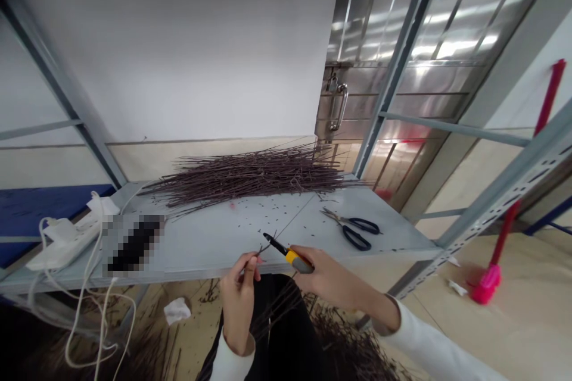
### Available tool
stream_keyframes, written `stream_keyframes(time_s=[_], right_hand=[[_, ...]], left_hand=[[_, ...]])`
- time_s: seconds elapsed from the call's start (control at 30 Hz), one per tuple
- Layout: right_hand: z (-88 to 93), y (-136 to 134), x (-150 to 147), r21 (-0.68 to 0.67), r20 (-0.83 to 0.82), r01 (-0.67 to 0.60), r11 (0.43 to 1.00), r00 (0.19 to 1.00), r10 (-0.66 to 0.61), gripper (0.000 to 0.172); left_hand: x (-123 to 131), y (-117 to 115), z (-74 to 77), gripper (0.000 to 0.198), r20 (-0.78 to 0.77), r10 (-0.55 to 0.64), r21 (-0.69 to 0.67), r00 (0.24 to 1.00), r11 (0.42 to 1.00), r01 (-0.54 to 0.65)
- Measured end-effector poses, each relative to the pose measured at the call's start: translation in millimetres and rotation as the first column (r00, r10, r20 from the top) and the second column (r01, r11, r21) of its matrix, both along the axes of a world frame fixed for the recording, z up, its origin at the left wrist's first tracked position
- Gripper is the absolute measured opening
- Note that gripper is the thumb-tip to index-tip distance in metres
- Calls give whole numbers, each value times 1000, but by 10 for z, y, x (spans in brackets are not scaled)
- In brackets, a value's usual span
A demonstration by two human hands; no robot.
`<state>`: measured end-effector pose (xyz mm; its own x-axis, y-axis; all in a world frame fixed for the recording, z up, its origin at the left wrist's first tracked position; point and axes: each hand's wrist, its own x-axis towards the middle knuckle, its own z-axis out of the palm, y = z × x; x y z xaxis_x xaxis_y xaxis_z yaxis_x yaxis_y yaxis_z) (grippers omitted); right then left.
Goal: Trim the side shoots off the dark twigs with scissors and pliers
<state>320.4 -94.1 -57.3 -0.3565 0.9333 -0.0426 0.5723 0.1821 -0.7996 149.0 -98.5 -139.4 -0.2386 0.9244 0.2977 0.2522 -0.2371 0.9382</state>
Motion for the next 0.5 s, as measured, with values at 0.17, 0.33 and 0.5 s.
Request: stream_keyframes(time_s=[0.17, 0.33, 0.5], right_hand=[[-5, -42, 33, -725, -367, -183, 664, 919, -146, 23], [-166, -36, -6, -693, -633, -523, 496, 771, -72, 21], [-237, 12, -27, -582, -593, -407, 704, 805, -25, 22]], left_hand=[[-2, 19, 14, 40, 93, -27, -1, 995, 1000, 27], [93, 20, 33, 37, 218, -145, -20, 965, 988, 153], [133, -8, 41, 36, 224, -257, -21, 940, 963, 269]])
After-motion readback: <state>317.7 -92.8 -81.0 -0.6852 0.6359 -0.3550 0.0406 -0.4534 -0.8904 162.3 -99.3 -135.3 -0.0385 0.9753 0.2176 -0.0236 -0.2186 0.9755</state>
